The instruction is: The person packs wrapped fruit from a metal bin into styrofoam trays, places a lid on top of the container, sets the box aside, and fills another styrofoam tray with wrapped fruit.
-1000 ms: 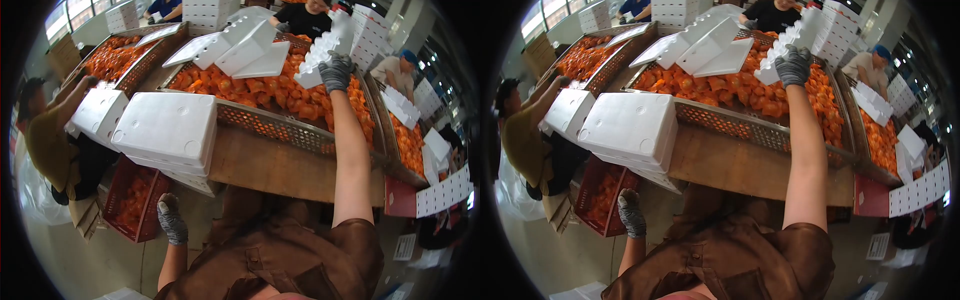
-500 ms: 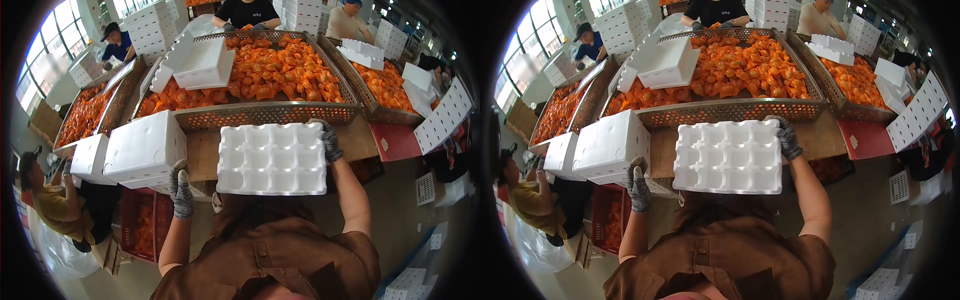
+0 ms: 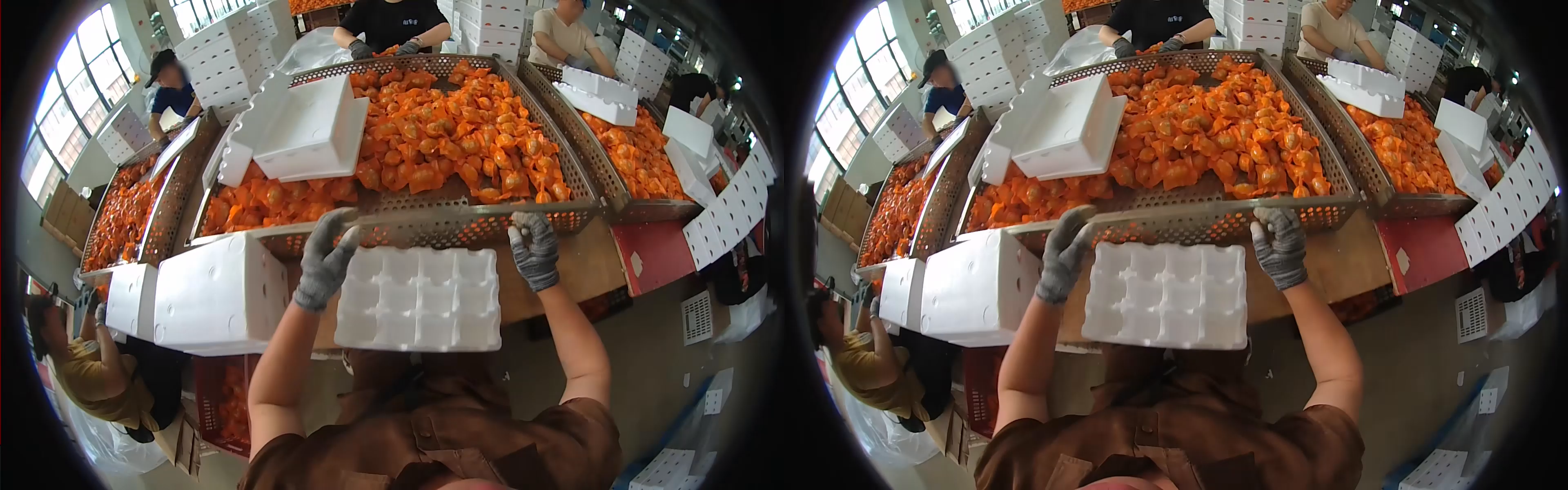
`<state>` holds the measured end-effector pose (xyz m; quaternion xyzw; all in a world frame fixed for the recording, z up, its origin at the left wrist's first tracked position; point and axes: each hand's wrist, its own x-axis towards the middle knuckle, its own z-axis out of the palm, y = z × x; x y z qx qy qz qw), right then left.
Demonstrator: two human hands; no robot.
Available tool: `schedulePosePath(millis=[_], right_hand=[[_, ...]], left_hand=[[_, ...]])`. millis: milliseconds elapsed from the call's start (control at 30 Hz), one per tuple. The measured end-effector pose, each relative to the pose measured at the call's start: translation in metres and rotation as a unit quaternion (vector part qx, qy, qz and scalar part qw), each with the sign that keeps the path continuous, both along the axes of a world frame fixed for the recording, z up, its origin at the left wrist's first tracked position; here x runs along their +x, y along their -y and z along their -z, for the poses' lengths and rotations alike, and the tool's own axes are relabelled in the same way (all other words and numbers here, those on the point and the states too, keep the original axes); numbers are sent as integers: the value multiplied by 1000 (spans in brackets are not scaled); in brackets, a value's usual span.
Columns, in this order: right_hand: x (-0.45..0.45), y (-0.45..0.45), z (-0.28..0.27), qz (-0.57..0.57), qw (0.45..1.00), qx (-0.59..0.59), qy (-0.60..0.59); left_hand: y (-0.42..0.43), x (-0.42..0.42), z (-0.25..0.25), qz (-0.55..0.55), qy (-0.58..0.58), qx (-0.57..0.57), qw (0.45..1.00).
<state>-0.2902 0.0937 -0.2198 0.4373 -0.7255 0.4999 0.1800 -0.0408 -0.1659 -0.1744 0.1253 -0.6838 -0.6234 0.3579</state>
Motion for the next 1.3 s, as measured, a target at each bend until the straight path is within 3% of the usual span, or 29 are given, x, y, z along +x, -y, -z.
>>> schedulePosePath(millis=[67, 133, 233, 300, 433, 533, 567, 633, 700, 733, 800, 833, 867, 933, 1033, 1133, 1200, 1267, 1300], right_hand=[[-20, 28, -43, -5, 997, 47, -62], [-56, 69, -54, -19, 993, 111, -19], [-105, 136, -55, 6, 949, 305, 82], [-127, 180, -57, 39, 882, 447, 145], [-152, 228, -54, 38, 773, 618, 137], [-148, 236, -30, 67, 770, 633, 49], [-151, 239, -16, 123, 785, 604, 59], [-179, 245, -13, 53, 766, 637, 70], [-180, 235, -36, -18, 766, 632, 119], [-178, 226, -37, -27, 818, 555, 144], [-181, 198, -31, -44, 900, 389, 192], [-206, 194, -11, -137, 849, 276, 428], [-190, 176, -31, -197, 823, 220, 485], [-143, 131, -62, -312, 742, 105, 584], [-87, 100, -57, -452, 684, -56, 569], [-30, 81, -40, -444, 644, -124, 610], [5, 67, -28, -410, 643, -124, 635], [38, 61, -25, -363, 726, -55, 581], [53, 62, -23, -340, 741, -40, 577]], left_hand=[[20, -52, -6, 50, 56, -52, 996], [34, -103, -35, 30, 284, -202, 937], [73, -183, -8, -3, 291, -487, 823], [83, -228, -1, 20, 349, -502, 791], [77, -288, 4, 39, 453, -551, 699], [61, -312, -5, 45, 569, -544, 616], [65, -318, 1, 34, 560, -558, 611], [74, -331, 22, 11, 541, -588, 601], [88, -342, 26, 44, 562, -555, 612], [92, -342, 24, 62, 572, -537, 618], [92, -322, 12, 68, 502, -485, 713], [92, -310, 3, 68, 463, -457, 757], [93, -296, -5, 99, 431, -317, 839], [88, -261, -17, 153, 332, -16, 931], [57, -188, -24, 154, 118, 209, 958], [38, -119, -6, 158, -9, 280, 947], [27, -64, 1, 161, -22, 214, 963], [19, -30, 22, 90, -59, 159, 981], [21, -14, 34, 86, -32, 136, 986]])
